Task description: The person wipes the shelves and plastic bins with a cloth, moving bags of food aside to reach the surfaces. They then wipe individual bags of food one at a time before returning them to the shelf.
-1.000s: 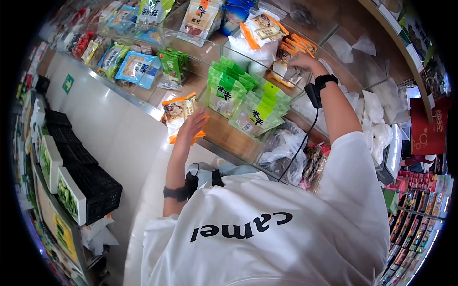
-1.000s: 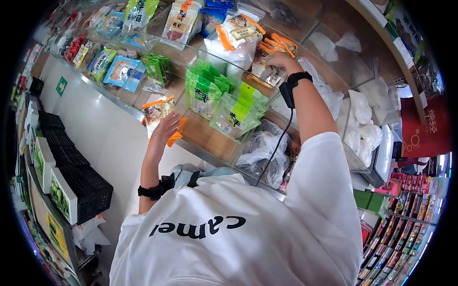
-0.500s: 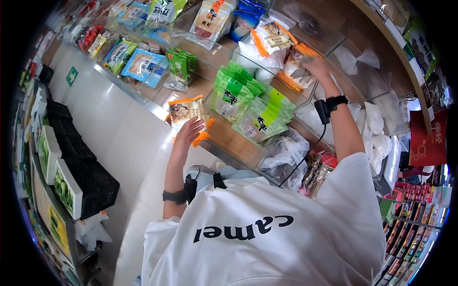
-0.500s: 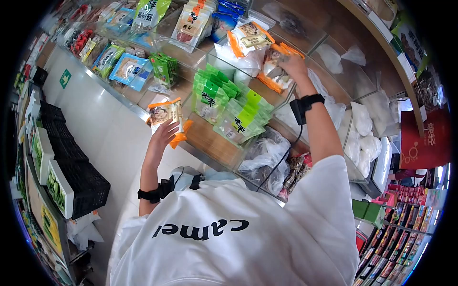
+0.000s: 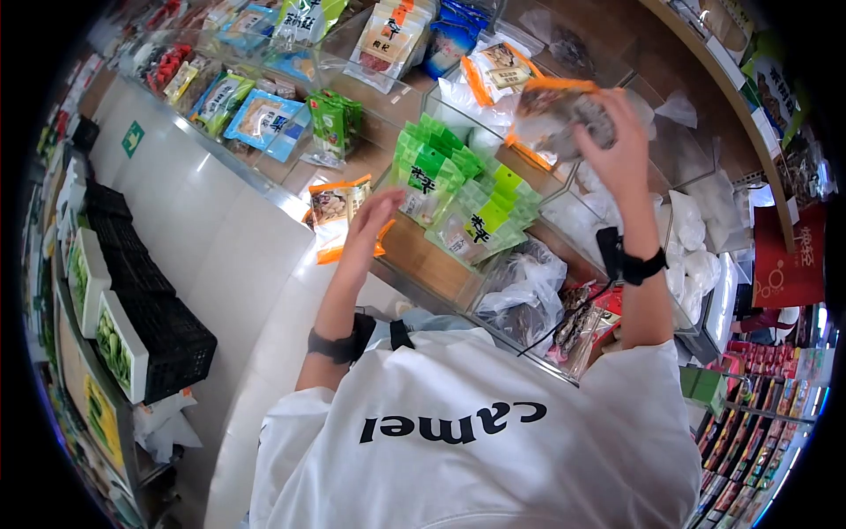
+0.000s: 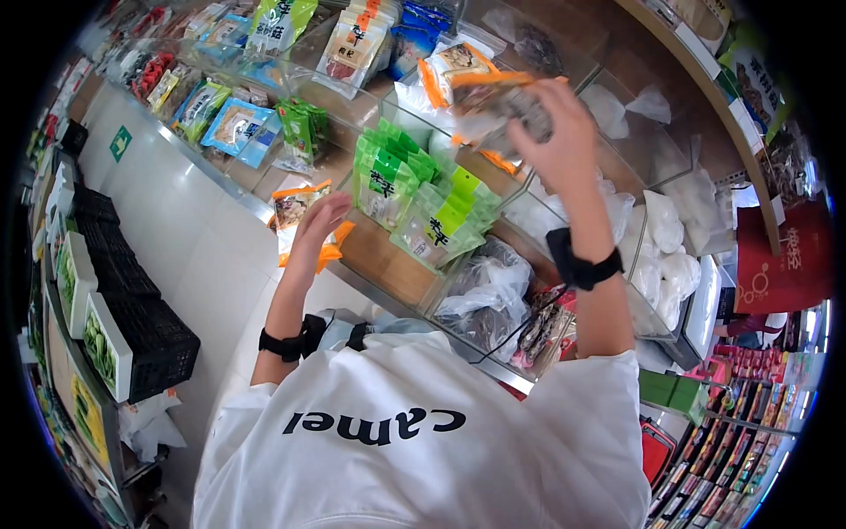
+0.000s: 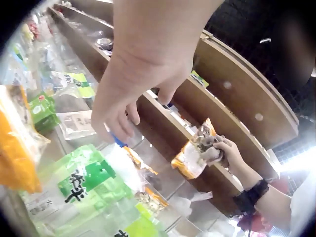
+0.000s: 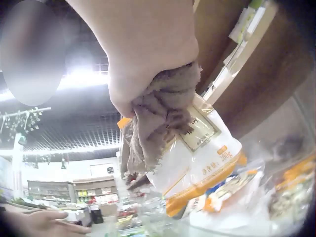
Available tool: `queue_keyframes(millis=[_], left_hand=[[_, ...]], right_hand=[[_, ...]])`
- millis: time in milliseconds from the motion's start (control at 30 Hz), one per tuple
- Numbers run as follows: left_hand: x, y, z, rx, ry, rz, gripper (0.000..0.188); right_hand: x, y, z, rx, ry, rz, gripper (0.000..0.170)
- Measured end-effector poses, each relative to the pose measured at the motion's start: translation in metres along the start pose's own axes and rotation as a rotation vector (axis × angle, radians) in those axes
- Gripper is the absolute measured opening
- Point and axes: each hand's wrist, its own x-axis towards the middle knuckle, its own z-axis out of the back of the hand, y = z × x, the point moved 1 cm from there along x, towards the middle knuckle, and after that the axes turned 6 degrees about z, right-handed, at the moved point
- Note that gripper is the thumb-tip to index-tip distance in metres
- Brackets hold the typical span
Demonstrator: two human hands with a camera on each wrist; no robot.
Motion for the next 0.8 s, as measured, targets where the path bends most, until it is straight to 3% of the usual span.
queue_keyframes(millis=[67,100,233,300,400,467,533,633,800], left_hand=[[0.003,-0.017,-0.021,0.053,0.055,-0.199,0.046],[0.004,-0.024,-0.028,-0.061,0.107,-0.225,0.049],[0.003,-0.035,-0.045,0.025,0.174,-0.424,0.055],[-0.004,-0.037,-0.047,-0.004,0.258,-0.328,0.052],[-0.007,-0.021,-0.038,0.013,0.245,-0.209,0.052],[-0.014,-0.016,-0.038,-0.054,0.18,-0.171,0.05],[-0.016,-0.004,-0.032,-0.095,-0.031,0.009,0.052],[-0.021,-0.003,-0.031,0.097,-0.182,0.015,0.054],[-0.02,0.003,-0.022,0.232,-0.115,0.082,0.052]], right_hand=[[-0.012,0.023,-0.014,0.154,0.122,-0.017,0.032],[-0.017,0.038,-0.02,0.212,0.174,-0.008,0.032],[-0.045,0.079,-0.052,0.365,0.265,0.034,0.033],[-0.056,0.094,-0.063,0.497,0.377,-0.024,0.033],[-0.067,0.105,-0.073,0.593,0.4,-0.08,0.033],[-0.067,0.11,-0.07,0.624,0.427,-0.115,0.033],[-0.07,0.109,-0.07,0.794,0.445,-0.176,0.031],[-0.072,0.103,-0.072,0.797,0.423,-0.178,0.03],[-0.071,0.088,-0.071,0.84,0.527,-0.188,0.03]])
